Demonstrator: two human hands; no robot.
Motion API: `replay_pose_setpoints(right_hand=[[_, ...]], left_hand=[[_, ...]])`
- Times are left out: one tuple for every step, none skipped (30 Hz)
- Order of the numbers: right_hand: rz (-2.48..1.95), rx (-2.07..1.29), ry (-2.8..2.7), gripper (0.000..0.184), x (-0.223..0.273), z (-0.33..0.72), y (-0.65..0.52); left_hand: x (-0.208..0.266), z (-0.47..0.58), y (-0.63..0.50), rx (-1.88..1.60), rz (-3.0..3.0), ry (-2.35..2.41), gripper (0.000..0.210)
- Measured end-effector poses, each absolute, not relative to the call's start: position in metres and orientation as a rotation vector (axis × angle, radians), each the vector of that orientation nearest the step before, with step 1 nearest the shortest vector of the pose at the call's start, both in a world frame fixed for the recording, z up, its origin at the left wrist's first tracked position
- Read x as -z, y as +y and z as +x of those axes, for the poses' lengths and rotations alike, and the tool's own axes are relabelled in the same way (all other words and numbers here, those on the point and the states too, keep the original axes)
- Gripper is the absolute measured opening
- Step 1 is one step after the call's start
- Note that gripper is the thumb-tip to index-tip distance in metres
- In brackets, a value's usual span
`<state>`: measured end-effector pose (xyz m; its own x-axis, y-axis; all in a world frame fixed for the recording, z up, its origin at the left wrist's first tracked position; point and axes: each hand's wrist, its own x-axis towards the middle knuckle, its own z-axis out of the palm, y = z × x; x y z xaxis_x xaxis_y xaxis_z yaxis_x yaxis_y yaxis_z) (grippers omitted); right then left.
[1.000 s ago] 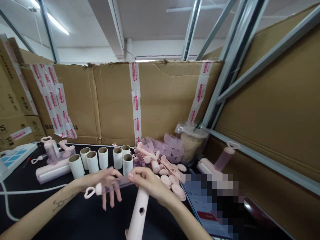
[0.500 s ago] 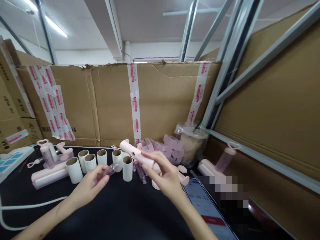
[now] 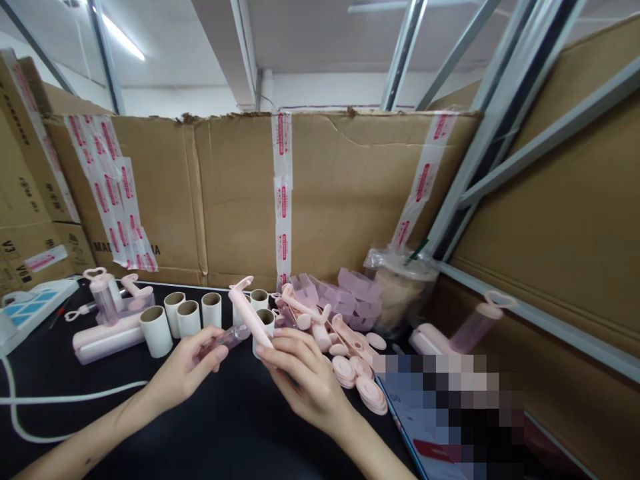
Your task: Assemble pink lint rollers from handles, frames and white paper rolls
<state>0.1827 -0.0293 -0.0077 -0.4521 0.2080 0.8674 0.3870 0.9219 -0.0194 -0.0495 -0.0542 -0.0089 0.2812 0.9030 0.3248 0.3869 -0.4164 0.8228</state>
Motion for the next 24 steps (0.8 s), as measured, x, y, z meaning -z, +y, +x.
replay_pose_setpoints(right_hand=[[-0.417, 0.228, -2.063, 0.046, 0.008, 0.183, -0.029], [-0.409, 0.236, -2.066, 0.046, 0.008, 0.182, -0.029], [-0.402, 0.243, -2.068, 0.046, 0.009, 0.182, -0.030], [-0.395, 0.250, -2.070, 0.045, 0.009, 0.181, -0.030], [-0.387, 0.252, -2.074, 0.045, 0.009, 0.181, -0.030], [-0.378, 0.250, -2.077, 0.044, 0.009, 0.180, -0.031], [-0.367, 0.242, -2.083, 0.043, 0.008, 0.180, -0.031], [-0.354, 0.230, -2.092, 0.042, 0.008, 0.179, -0.032], [-0.340, 0.216, -2.104, 0.041, 0.007, 0.179, -0.032], [-0.326, 0.201, -2.116, 0.040, 0.007, 0.179, -0.032], [-0.312, 0.189, -2.133, 0.039, 0.006, 0.180, -0.033], [-0.301, 0.177, -2.150, 0.039, 0.005, 0.180, -0.033], [-0.290, 0.163, -2.169, 0.038, 0.004, 0.181, -0.033], [-0.281, 0.147, -2.186, 0.037, 0.003, 0.182, -0.033], [-0.272, 0.129, -2.204, 0.036, 0.002, 0.182, -0.033], [-0.263, 0.111, -2.221, 0.035, 0.002, 0.183, -0.034], [-0.254, 0.089, -2.239, 0.034, 0.001, 0.183, -0.034], [-0.247, 0.062, -2.254, 0.033, 0.000, 0.183, -0.035], [-0.242, 0.031, -2.267, 0.032, 0.000, 0.183, -0.036], [-0.243, -0.001, -2.276, 0.031, -0.001, 0.183, -0.036], [-0.248, -0.032, -2.283, 0.031, -0.001, 0.182, -0.037], [-0.257, -0.059, -2.289, 0.030, -0.001, 0.182, -0.039], [-0.271, -0.081, -2.297, 0.029, -0.001, 0.182, -0.040], [-0.292, -0.099, -2.307, 0.028, -0.001, 0.182, -0.041]], left_hand=[[0.009, -0.049, -0.054, -1.070, 1.912, 1.127, 0.028], [0.010, -0.049, -0.053, -1.056, 1.881, 1.097, 0.029], [0.011, -0.048, -0.053, -1.034, 1.843, 1.066, 0.031], [0.012, -0.048, -0.052, -1.007, 1.799, 1.032, 0.033], [0.014, -0.047, -0.051, -0.980, 1.751, 1.000, 0.036], [0.015, -0.047, -0.050, -0.955, 1.698, 0.969, 0.040], [0.016, -0.047, -0.049, -0.930, 1.642, 0.935, 0.042], [0.017, -0.048, -0.049, -0.908, 1.584, 0.901, 0.044], [0.018, -0.048, -0.048, -0.890, 1.525, 0.869, 0.045], [0.018, -0.048, -0.048, -0.872, 1.467, 0.837, 0.045], [0.018, -0.049, -0.048, -0.846, 1.408, 0.801, 0.044], [0.018, -0.050, -0.048, -0.816, 1.348, 0.762, 0.043], [0.018, -0.051, -0.048, -0.786, 1.288, 0.723, 0.042], [0.017, -0.052, -0.048, -0.742, 1.226, 0.678, 0.041], [0.017, -0.053, -0.047, -0.687, 1.160, 0.627, 0.040], [0.017, -0.054, -0.046, -0.634, 1.097, 0.574, 0.040], [0.016, -0.055, -0.046, -0.580, 1.034, 0.526, 0.041], [0.016, -0.057, -0.044, -0.521, 0.974, 0.482, 0.042], [0.015, -0.058, -0.043, -0.463, 0.921, 0.444, 0.044], [0.015, -0.060, -0.042, -0.417, 0.881, 0.416, 0.044], [0.014, -0.061, -0.041, -0.385, 0.856, 0.401, 0.044], [0.014, -0.062, -0.040, -0.360, 0.844, 0.391, 0.044], [0.014, -0.062, -0.040, -0.351, 0.845, 0.386, 0.045], [0.014, -0.062, -0.039, -0.363, 0.856, 0.385, 0.044]])
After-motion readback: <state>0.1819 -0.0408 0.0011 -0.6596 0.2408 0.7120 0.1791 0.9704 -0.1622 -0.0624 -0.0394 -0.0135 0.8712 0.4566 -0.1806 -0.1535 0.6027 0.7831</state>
